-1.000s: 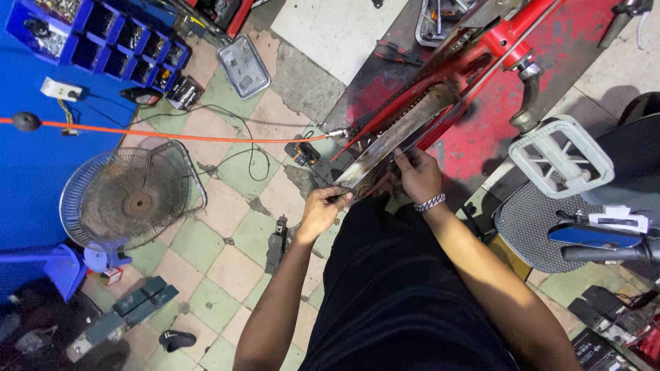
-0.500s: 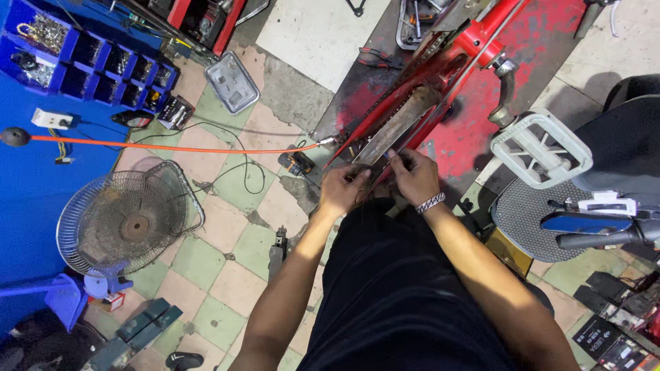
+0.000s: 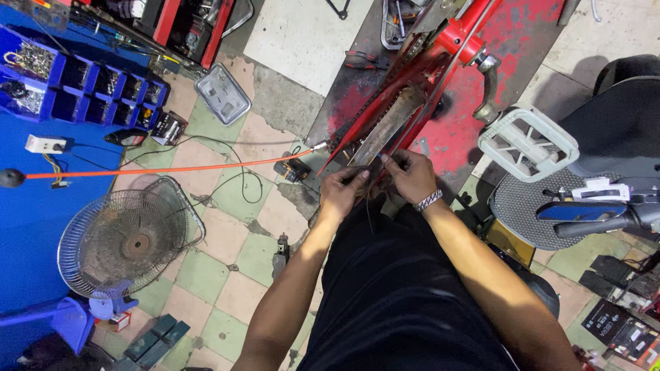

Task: The person assembles a bicycle wheel hub and then installs the completed wheel onto the frame of a bicycle.

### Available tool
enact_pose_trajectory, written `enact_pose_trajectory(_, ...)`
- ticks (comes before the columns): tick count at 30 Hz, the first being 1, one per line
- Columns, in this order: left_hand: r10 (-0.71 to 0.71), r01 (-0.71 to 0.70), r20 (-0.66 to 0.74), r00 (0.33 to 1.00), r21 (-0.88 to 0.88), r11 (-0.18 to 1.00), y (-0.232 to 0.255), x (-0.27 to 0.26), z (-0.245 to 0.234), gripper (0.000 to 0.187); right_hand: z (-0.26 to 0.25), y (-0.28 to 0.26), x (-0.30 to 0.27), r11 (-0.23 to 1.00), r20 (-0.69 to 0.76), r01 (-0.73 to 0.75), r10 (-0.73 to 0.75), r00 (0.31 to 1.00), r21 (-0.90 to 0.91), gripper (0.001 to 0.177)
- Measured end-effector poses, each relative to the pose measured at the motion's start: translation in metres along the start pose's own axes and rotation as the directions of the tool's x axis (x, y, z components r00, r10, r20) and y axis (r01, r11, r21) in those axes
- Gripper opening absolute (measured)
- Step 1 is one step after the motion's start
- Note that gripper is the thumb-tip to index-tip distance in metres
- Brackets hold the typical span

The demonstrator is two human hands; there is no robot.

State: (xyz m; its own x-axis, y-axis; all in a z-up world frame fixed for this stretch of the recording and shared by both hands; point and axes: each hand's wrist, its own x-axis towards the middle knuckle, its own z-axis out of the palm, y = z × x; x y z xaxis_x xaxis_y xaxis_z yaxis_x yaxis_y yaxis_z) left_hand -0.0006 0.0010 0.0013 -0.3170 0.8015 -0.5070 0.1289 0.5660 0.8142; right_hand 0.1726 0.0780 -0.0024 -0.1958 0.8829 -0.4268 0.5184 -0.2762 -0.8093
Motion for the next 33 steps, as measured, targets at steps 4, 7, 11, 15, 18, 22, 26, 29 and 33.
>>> enact_pose_trajectory(4, 0.160, -0.147, -0.104, 0.982, 0.123, 0.981, 0.008, -0.006, 0.005, 0.026, 0.003, 0.004, 0.005, 1.000, -0.017, 0.005, -0.005, 1.000, -0.014, 0.036)
enact_pose_trajectory(7, 0.252, -0.232, -0.146, 0.957, 0.138, 0.963, 0.017, -0.006, 0.016, 0.024, 0.000, 0.005, 0.010, 0.994, -0.075, 0.055, -0.048, 0.996, 0.098, 0.032)
enact_pose_trajectory(11, 0.291, -0.269, -0.137, 0.947, 0.160, 0.950, 0.027, 0.006, 0.028, 0.022, -0.007, 0.004, 0.014, 0.991, -0.105, -0.029, 0.043, 0.994, 0.131, 0.031)
enact_pose_trajectory(15, 0.327, -0.310, -0.106, 0.939, 0.154, 0.938, 0.027, 0.017, 0.038, 0.022, -0.011, 0.004, 0.012, 0.984, -0.137, -0.081, 0.104, 0.985, 0.161, 0.028)
enact_pose_trajectory(18, 0.398, -0.370, -0.089, 0.913, 0.228, 0.901, 0.026, 0.023, 0.044, 0.021, -0.013, 0.006, 0.009, 0.981, -0.169, -0.075, 0.106, 0.980, 0.177, 0.028)
enact_pose_trajectory(22, 0.412, -0.390, -0.080, 0.908, 0.204, 0.898, 0.024, 0.024, 0.043, 0.021, -0.006, 0.008, -0.001, 0.990, -0.233, -0.023, 0.056, 0.971, 0.141, 0.024)
enact_pose_trajectory(26, 0.443, -0.425, -0.045, 0.896, 0.207, 0.881, 0.025, 0.025, 0.041, 0.022, -0.003, 0.016, -0.006, 0.950, -0.328, 0.093, 0.010, 0.945, 0.298, 0.016)
enact_pose_trajectory(29, 0.432, -0.424, -0.004, 0.902, 0.184, 0.887, 0.024, 0.028, 0.038, 0.023, -0.008, 0.026, -0.004, 0.934, -0.297, 0.067, 0.044, 0.954, 0.351, 0.015)
enact_pose_trajectory(33, 0.390, -0.399, 0.086, 0.917, 0.177, 0.900, 0.021, 0.028, 0.034, 0.026, -0.015, 0.037, -0.010, 0.785, -0.079, -0.107, 0.195, 0.978, 0.610, 0.027)
